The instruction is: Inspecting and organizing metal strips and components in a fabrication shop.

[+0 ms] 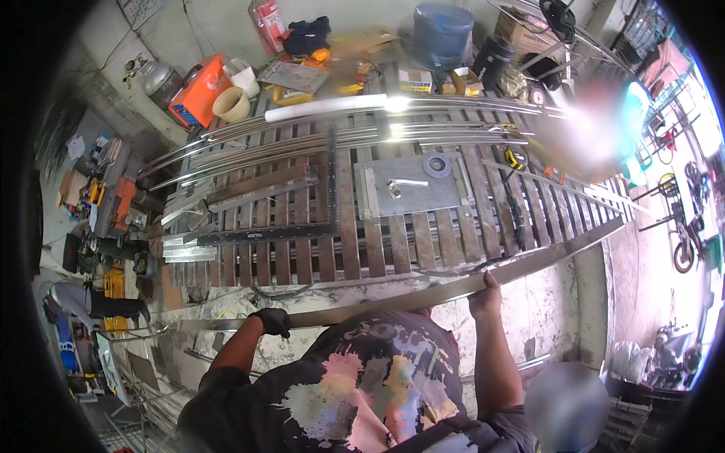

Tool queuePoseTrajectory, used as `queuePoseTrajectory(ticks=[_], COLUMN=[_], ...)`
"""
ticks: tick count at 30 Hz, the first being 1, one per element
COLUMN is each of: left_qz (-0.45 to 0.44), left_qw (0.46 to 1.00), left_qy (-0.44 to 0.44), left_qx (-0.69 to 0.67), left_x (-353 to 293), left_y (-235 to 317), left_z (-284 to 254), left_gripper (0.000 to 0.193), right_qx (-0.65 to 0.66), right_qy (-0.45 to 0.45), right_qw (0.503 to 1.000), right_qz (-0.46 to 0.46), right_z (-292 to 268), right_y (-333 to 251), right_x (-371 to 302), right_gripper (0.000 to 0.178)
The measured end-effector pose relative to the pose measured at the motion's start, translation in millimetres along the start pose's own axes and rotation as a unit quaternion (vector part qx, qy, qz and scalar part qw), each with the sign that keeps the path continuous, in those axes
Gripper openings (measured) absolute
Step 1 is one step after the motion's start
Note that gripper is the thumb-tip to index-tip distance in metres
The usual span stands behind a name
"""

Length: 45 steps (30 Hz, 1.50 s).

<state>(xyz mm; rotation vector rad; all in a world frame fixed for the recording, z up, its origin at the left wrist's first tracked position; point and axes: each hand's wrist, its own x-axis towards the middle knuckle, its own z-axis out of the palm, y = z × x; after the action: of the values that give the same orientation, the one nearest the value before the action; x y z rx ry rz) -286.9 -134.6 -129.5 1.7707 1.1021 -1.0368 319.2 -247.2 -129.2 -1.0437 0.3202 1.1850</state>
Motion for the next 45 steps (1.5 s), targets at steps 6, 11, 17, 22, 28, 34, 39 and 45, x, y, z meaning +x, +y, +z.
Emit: queuePoseTrajectory(ticks=[6,11,17,22,28,34,39,45], left_qz=[0.006,-0.009,-0.005,-0.017,-0.018,-0.013,0.025,0.199], left_qw=[1.0,1.0,1.0,0.999,0.998,0.992,0.991,0.962], left_qy=[0.017,0.008,0.021,0.027,0.056,0.124,0.13,0.186], left_qx=[0.005,0.001,0.009,0.016,0.024,0.03,0.029,-0.017], left_x=[1,-5,-7,-12,-21,13,25,97], left_y=[-3,4,5,11,21,15,43,49], left_z=[4,0,1,-2,-2,20,4,17], left_gripper=[0.038,0.038,0.041,0.044,0.047,0.044,0.051,0.042], right_qx=[0.0,0.0,0.008,0.001,-0.026,-0.106,-0.111,-0.097], right_qy=[-0.001,0.001,-0.007,-0.001,-0.018,-0.045,-0.03,-0.01], right_qw=[1.0,1.0,1.0,1.0,1.0,0.993,0.992,0.984], right_qz=[-0.001,-0.006,0.002,-0.01,0.002,0.031,-0.047,-0.151], right_z=[7,8,9,11,1,4,28,43], right_y=[1,0,-1,0,2,7,-29,-62], right_x=[-5,-9,-7,-9,-8,-28,-73,-97], right_gripper=[0.021,0.02,0.018,0.018,0.022,0.033,0.032,0.034])
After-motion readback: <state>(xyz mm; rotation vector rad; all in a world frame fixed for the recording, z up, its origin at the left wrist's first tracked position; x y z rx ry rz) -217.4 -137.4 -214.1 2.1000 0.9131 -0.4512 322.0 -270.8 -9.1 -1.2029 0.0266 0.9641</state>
